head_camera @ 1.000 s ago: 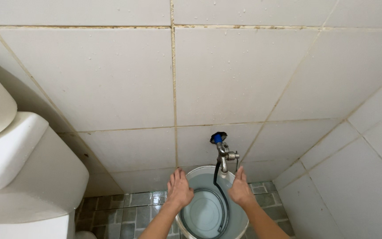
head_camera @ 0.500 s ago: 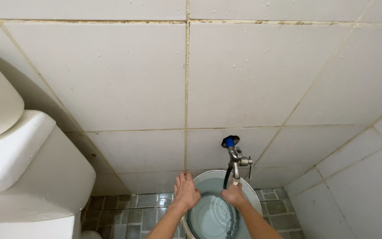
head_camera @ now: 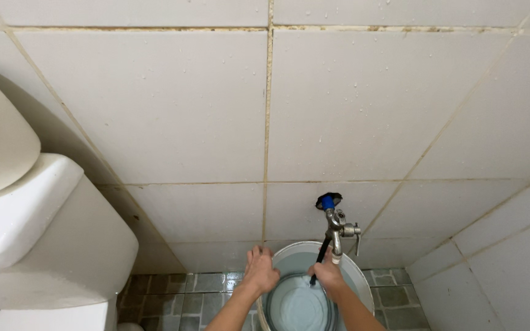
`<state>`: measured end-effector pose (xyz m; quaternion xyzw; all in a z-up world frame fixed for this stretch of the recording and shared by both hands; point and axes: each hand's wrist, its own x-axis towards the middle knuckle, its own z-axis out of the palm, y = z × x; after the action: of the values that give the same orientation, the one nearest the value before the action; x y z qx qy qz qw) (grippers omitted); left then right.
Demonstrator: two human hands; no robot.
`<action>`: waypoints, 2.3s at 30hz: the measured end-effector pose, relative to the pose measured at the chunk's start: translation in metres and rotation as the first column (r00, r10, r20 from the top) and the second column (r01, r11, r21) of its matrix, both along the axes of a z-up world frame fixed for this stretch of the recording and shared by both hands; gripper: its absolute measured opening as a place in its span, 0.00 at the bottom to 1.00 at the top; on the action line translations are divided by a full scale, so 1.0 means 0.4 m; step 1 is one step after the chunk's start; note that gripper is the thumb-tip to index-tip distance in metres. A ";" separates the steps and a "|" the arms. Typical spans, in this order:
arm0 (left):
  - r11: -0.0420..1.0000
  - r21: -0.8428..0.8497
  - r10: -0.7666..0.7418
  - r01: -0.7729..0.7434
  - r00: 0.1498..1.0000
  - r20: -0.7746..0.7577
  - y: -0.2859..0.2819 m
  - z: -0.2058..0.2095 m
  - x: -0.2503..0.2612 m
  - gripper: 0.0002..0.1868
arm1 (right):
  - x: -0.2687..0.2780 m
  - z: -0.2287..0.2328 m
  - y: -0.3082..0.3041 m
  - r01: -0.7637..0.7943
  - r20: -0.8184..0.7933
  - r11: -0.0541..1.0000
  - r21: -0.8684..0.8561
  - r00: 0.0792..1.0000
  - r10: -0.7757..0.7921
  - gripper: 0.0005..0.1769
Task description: The person applies cleaning liquid to a toilet bowl and seat, scrubs the surfaces with a brush, and then cleans a bidet hose in a bucket of water.
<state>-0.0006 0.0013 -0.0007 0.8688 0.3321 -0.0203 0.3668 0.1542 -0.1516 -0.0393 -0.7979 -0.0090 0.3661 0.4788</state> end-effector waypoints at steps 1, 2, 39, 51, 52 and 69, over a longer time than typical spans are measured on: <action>1.000 -0.010 -0.012 0.012 1.000 -0.006 -0.001 -0.001 -0.003 0.28 | 0.007 -0.019 0.003 0.016 -0.017 0.999 0.037 1.000 -0.016 0.50; 1.000 -0.019 -0.024 0.023 1.000 -0.012 0.002 -0.001 -0.003 0.28 | 0.020 -0.044 0.009 0.033 -0.034 0.997 0.073 0.999 -0.030 0.48; 0.903 -0.408 -0.156 0.138 0.988 -0.009 -0.081 0.283 -0.105 0.11 | -0.139 0.316 -0.054 0.132 -0.642 0.942 0.310 0.759 0.105 0.16; 0.962 -0.257 0.125 -0.094 0.987 0.104 -0.114 0.348 0.048 0.22 | -0.267 0.393 -0.070 -0.349 -0.085 0.936 0.052 0.932 0.353 0.11; 0.971 -0.221 0.128 -0.094 0.981 0.146 -0.098 0.341 0.069 0.19 | -0.248 0.396 -0.068 -0.320 -0.132 0.945 0.063 0.936 0.326 0.11; -0.079 -0.949 0.676 -0.304 0.684 -0.275 -0.136 0.410 -0.100 0.36 | -0.154 0.711 -0.077 0.714 -0.826 0.635 0.295 0.525 -0.207 0.20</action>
<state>-0.0407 -0.0530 0.1632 0.2229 0.4748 0.0386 0.8505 0.0925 -0.1824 0.2450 -0.3527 0.2916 0.4755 0.7513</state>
